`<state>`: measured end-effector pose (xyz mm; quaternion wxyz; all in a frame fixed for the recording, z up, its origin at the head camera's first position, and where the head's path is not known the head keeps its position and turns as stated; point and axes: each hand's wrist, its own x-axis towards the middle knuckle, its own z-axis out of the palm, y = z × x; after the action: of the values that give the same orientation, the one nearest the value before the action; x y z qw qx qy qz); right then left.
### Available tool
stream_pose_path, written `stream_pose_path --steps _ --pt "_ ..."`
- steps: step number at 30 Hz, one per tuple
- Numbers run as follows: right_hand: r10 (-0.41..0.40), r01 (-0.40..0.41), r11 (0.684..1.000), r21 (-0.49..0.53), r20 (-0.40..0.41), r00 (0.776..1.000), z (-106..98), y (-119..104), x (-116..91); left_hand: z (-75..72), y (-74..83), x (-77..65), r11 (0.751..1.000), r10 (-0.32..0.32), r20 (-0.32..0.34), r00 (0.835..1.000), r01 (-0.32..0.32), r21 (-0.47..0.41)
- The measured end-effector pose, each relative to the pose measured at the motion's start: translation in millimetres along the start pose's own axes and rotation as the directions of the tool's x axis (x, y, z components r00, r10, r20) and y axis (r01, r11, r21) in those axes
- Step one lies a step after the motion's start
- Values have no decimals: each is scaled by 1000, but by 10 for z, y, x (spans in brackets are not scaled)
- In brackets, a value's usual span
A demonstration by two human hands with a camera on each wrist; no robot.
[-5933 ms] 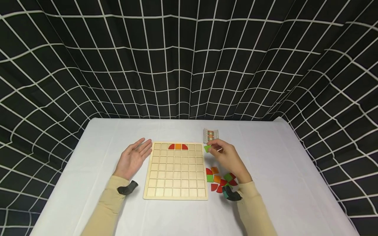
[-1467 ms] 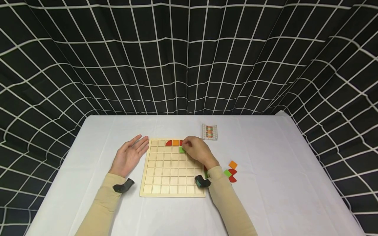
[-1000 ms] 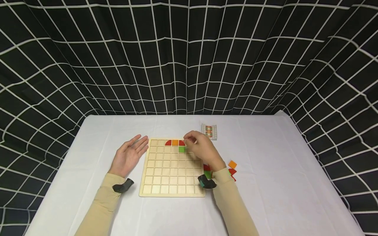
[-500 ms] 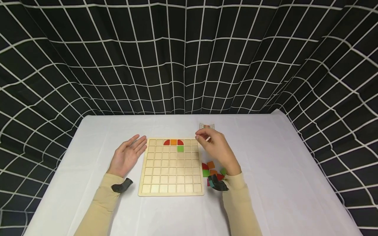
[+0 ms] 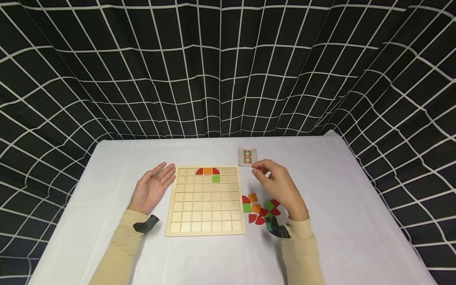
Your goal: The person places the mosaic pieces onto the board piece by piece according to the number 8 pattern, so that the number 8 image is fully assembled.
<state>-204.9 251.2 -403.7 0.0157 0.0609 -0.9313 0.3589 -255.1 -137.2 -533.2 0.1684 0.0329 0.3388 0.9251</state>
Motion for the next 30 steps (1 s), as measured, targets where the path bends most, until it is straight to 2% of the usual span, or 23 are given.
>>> stream_pose_path --steps 5,9,12,15,17,19,23,30 --pt "50 -49 998 -26 40 998 2 79 -56 11 4 3 1000 2 3 1000 -2 9" --pt "96 -89 994 -56 141 985 12 161 -104 23 6 0 1000 1 -5 1000 -1 12" --pt "149 -134 988 -74 263 953 21 243 -129 20 5 -3 1000 1 -5 1000 -1 8" --pt "207 -187 978 -89 387 899 22 313 -152 15 5 -9 1000 1 -7 1000 -1 6" --pt "232 -210 973 -98 445 865 27 347 -162 14 6 -11 1000 0 -9 1000 0 6" --pt "240 -216 971 -105 473 848 38 379 -161 14 10 -11 1000 0 -14 1000 0 2" --pt "245 -208 970 -130 478 843 80 453 -145 17 18 -10 1000 0 -12 1000 0 -3" --pt "262 -202 963 -177 458 850 166 585 -110 18 16 -2 1000 -5 0 1000 5 -1"
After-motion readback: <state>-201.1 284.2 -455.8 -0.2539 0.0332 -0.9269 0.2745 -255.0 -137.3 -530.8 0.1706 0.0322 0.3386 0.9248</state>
